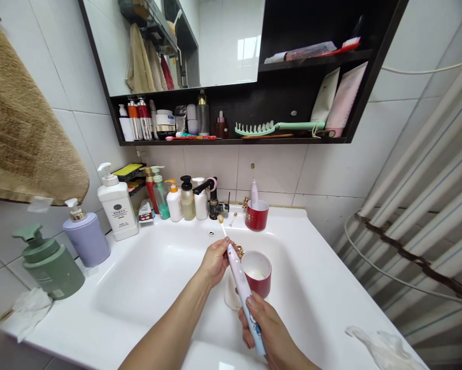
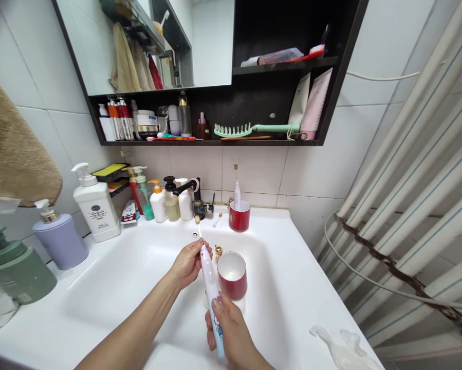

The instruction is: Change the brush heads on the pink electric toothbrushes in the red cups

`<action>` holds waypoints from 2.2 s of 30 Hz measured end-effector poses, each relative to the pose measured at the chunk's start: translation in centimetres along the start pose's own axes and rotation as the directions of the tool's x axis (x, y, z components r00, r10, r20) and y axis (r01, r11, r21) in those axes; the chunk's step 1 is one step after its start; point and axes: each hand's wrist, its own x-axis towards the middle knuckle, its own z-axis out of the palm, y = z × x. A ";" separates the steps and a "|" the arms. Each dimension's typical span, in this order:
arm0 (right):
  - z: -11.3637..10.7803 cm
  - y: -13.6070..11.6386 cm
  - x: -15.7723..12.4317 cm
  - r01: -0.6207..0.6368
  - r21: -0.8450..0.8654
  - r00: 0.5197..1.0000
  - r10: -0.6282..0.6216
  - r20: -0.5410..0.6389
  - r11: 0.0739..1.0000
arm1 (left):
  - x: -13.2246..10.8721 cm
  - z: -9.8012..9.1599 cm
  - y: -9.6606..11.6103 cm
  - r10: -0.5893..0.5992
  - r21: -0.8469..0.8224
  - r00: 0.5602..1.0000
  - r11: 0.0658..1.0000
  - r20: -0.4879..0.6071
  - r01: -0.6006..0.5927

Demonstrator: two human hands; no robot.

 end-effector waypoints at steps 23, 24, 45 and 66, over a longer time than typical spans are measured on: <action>-5.1 -6.0 7.1 0.237 -0.695 0.774 -0.564 -0.287 0.679 | -1.8 0.4 -4.6 0.132 0.969 0.961 -0.083 0.241 -0.232; -5.2 -5.6 7.2 0.220 -0.718 0.779 -0.562 -0.278 0.660 | -1.7 0.5 -4.6 0.105 0.965 0.964 -0.129 0.244 -0.230; -13.2 -12.6 9.5 -0.049 -0.853 0.730 -0.564 -0.386 0.520 | 7.8 9.5 -3.6 0.138 0.865 0.855 -0.039 0.500 -0.500; -17.3 -15.0 15.0 -0.128 -0.819 0.776 -0.458 -0.433 0.559 | 13.8 7.5 -1.2 0.377 0.936 0.857 -0.162 0.350 -0.311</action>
